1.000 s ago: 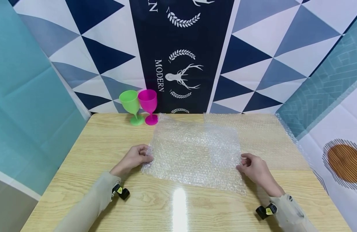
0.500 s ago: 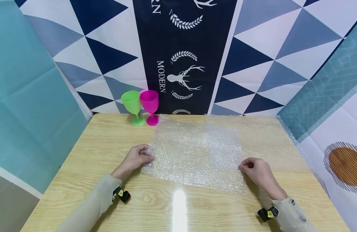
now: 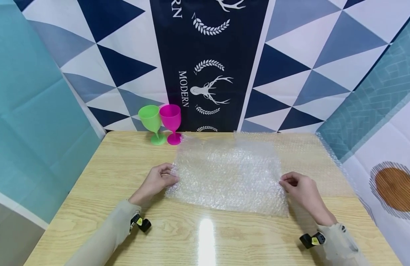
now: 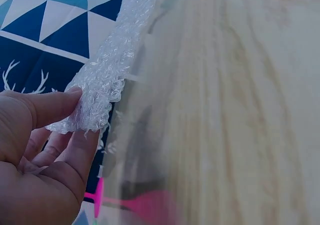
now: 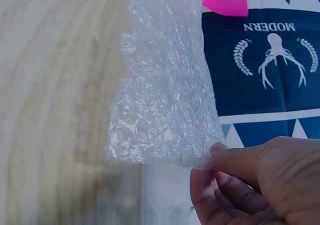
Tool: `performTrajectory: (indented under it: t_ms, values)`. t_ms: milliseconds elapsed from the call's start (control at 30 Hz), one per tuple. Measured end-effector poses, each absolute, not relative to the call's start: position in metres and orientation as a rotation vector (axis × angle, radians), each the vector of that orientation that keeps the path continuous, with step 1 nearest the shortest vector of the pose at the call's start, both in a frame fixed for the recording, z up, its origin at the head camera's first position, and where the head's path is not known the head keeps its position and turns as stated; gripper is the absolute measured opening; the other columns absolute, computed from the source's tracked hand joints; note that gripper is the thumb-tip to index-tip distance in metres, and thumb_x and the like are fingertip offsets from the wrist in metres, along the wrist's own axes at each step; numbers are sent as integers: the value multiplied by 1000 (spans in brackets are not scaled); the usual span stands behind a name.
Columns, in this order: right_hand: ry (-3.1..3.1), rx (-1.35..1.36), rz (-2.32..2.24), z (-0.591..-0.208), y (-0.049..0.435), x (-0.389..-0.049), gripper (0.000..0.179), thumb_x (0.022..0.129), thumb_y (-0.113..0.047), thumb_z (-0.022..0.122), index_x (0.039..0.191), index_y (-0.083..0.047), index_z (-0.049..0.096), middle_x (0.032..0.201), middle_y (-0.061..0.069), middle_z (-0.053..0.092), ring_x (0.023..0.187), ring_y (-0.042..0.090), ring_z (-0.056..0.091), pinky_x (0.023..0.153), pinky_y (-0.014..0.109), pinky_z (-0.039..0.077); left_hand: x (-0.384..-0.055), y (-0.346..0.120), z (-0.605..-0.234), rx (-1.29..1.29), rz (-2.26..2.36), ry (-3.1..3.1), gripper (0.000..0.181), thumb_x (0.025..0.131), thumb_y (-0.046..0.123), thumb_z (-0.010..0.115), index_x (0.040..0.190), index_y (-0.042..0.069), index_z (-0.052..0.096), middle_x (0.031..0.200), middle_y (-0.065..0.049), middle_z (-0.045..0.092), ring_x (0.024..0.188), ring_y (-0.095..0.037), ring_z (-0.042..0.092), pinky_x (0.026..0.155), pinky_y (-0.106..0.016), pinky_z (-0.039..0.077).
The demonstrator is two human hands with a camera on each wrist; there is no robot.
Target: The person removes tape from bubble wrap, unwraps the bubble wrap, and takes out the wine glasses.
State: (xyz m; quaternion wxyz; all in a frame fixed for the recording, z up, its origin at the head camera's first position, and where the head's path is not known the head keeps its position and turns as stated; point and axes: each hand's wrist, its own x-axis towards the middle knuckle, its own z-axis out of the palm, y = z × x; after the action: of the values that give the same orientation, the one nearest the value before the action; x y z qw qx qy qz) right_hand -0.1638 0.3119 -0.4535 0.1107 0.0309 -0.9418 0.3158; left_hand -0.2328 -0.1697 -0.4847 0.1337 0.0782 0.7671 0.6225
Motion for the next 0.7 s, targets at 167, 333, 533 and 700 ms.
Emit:
performTrajectory:
  t_ms: [167,333,533,700]
  values:
    - [-2723,111,921,-447,319,-165,7,94,-7,74,97,-2,72,82,10,74,61,-1,62,53,17,50,-235,-165,-476,267,1793,2261,46,89,3,78,131,-1,59,105,-12,70,87,-13,72,75,-26,63]
    - [-2737,99,898,-440,328,-168,9,95,-9,73,100,-1,72,84,11,75,63,-1,63,53,17,50,-238,-158,-469,320,1811,2258,47,88,0,76,131,-3,58,107,-15,69,89,-14,72,80,-28,63]
    - [-2730,105,862,-429,338,-171,11,97,-11,72,102,-1,71,87,13,75,63,-1,64,52,17,49,-243,-147,-464,366,1827,2254,42,88,-1,76,127,-3,60,106,-17,70,87,-16,73,78,-28,63]
    - [-2730,96,819,-421,348,-175,13,98,-13,71,103,-1,71,86,13,75,63,-3,61,51,17,47,-246,-134,-460,388,1856,2239,40,88,-3,76,125,-4,61,107,-19,71,85,-15,73,76,-29,63]
